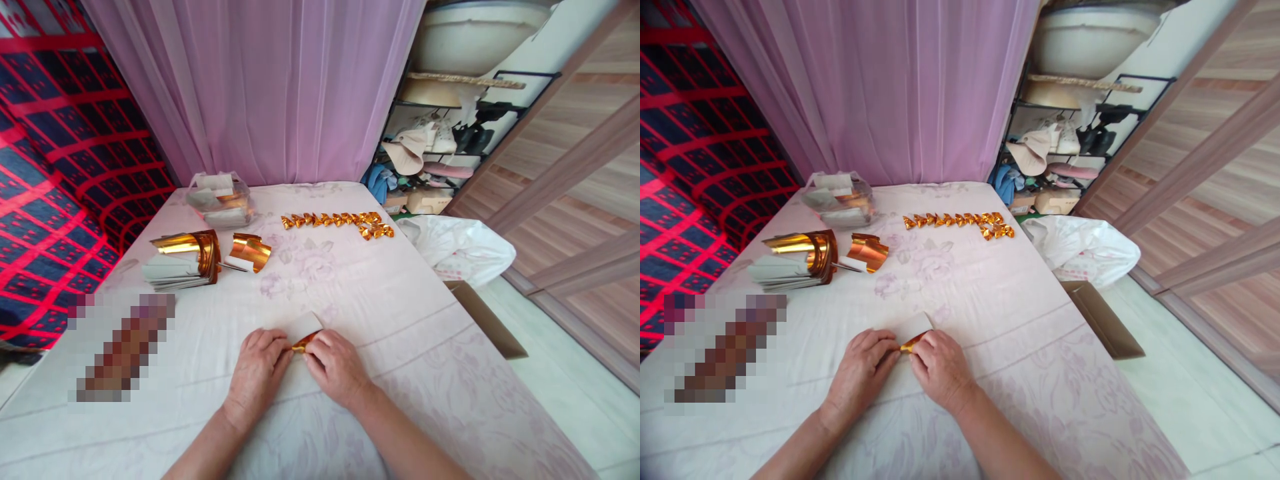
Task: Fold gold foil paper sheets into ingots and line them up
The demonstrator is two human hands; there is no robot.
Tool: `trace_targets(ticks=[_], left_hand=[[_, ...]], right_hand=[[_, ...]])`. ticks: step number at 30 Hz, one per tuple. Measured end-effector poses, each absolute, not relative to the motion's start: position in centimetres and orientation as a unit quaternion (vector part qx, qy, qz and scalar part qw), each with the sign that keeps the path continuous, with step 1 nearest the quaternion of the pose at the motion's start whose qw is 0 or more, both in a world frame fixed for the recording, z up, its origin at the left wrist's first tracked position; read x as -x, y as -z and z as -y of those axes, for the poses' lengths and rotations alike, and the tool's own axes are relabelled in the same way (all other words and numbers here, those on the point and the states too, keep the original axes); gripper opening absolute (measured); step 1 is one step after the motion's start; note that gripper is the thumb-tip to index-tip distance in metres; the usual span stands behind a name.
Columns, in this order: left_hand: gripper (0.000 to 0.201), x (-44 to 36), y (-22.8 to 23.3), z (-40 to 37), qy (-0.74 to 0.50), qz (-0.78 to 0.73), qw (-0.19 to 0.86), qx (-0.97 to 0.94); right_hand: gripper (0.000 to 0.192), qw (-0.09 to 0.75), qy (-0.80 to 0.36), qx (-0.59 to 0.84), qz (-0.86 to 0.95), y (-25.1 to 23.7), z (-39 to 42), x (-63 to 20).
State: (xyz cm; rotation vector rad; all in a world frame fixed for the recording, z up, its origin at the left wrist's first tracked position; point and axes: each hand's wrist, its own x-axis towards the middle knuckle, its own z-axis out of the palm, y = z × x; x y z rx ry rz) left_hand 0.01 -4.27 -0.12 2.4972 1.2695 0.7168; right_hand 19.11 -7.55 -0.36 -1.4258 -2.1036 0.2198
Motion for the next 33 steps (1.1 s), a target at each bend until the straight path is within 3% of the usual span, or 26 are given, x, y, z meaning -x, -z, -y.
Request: trace_targets(ticks=[9, 19, 33], left_hand=[[0.015, 0.07, -0.02, 4.32, -0.238, -0.452, 0.142, -0.848], [0.016, -0.16, -0.30, 4.34, -0.236, -0.460, 0.145, -0.844], [0.017, -0.51, -0.75, 4.32, -0.214, -0.472, 0.139, -0.844]], right_hand=[[0.011, 0.297, -0.123, 0.541, 0.777, 0.30, 7.61, -19.13], [0.017, 0.292, -0.067, 0.580, 0.758, 0.31, 7.47, -18.60], [0.016, 0.287, -0.074, 0.601, 0.742, 0.41, 7.33, -18.52]])
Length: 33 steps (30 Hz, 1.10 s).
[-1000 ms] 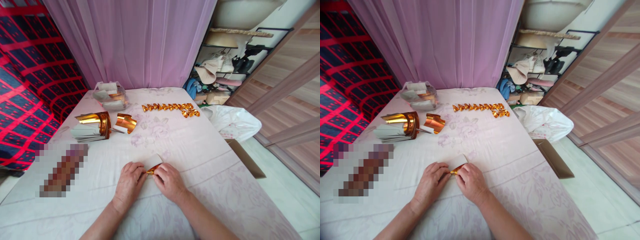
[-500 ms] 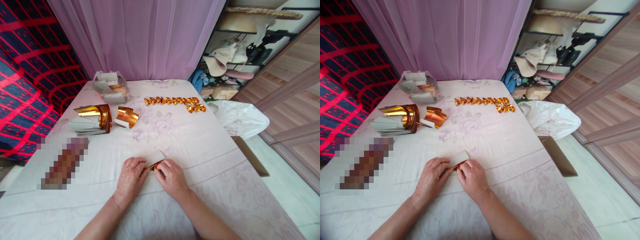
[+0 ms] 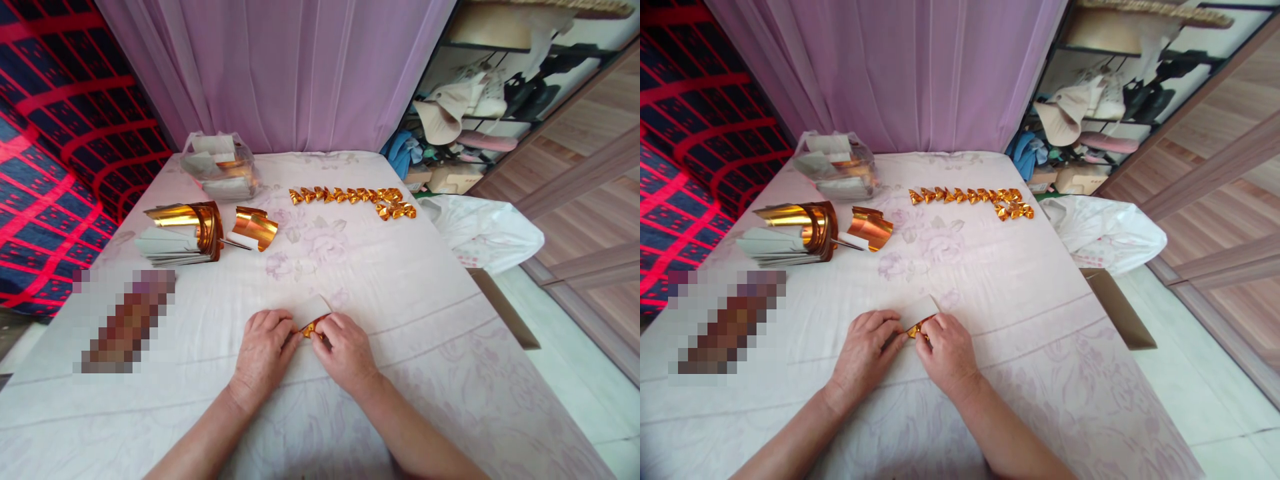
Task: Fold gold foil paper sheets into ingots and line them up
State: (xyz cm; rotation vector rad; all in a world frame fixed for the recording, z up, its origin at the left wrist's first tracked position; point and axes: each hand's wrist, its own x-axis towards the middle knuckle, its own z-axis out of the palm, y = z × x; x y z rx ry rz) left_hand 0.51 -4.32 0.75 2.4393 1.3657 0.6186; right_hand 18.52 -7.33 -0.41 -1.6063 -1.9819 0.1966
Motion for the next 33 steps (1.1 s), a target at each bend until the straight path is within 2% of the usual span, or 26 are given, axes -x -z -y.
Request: trace_targets(ticks=[33], left_hand=[[0.012, -1.6, -1.4, 4.3, -0.166, -0.515, 0.121, -0.832]], right_hand=[[0.017, 0.259, -0.056, 0.617, 0.741, 0.4, 7.1, -18.2]])
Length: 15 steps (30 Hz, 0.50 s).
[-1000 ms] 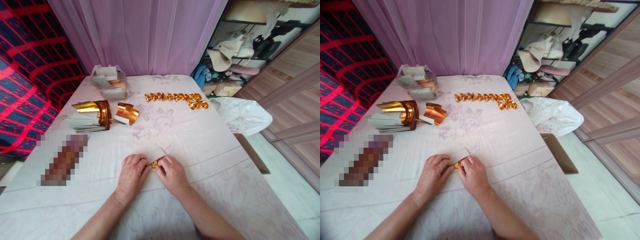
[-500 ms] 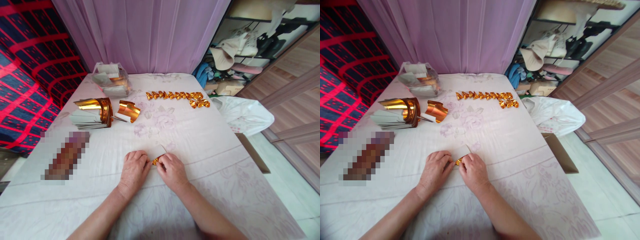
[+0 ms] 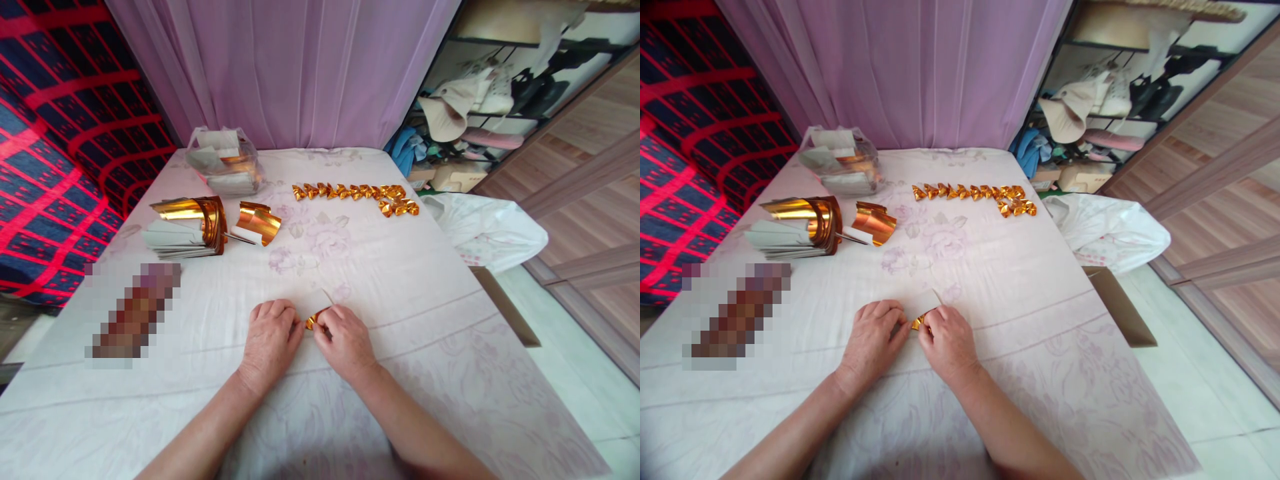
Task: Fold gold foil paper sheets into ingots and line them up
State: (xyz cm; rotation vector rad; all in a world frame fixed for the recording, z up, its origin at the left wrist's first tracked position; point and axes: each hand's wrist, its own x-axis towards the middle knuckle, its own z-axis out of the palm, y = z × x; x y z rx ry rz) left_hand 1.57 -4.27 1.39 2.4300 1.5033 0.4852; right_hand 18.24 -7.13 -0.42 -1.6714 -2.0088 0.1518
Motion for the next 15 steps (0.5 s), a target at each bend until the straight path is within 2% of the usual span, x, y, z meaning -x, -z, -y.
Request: trace_targets(ticks=[15], left_hand=[[0.011, -1.83, -1.66, 4.30, -0.151, -0.525, 0.119, -0.829]], right_hand=[[0.017, 0.262, -0.063, 0.616, 0.740, 0.36, 7.06, -18.32]])
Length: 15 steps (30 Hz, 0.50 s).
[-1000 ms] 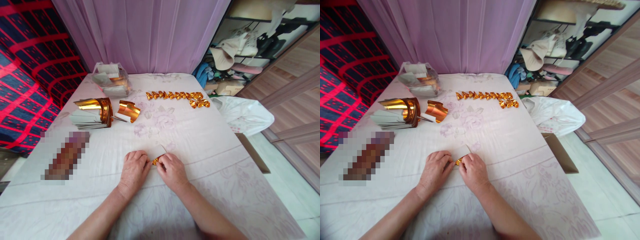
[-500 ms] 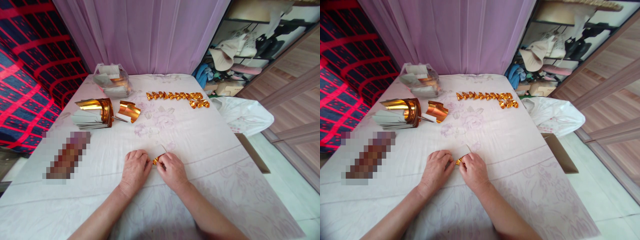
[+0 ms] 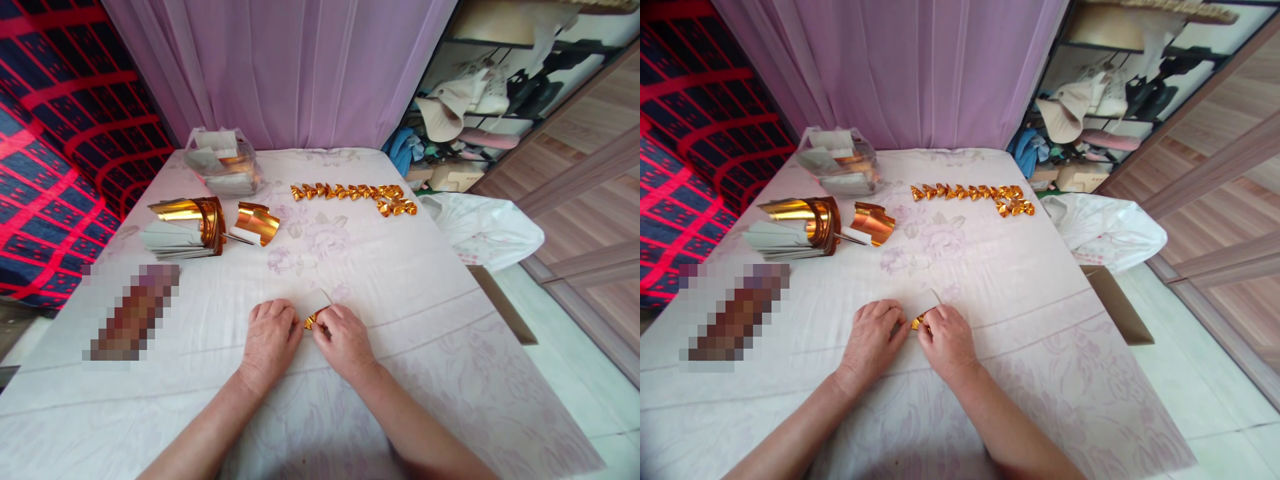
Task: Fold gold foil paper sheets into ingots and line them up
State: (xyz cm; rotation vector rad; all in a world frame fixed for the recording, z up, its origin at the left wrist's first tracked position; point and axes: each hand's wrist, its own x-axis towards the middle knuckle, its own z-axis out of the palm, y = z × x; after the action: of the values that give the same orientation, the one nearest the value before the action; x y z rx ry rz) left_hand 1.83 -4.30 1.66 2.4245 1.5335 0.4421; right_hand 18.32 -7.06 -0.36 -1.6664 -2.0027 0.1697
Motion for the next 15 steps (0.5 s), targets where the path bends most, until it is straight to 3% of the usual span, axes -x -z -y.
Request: trace_targets(ticks=[15], left_hand=[[0.008, -1.60, -1.26, 4.17, -0.170, -0.532, 0.151, -0.816]], right_hand=[[0.012, 0.286, -0.126, 0.584, 0.749, 0.51, 7.20, -18.91]])
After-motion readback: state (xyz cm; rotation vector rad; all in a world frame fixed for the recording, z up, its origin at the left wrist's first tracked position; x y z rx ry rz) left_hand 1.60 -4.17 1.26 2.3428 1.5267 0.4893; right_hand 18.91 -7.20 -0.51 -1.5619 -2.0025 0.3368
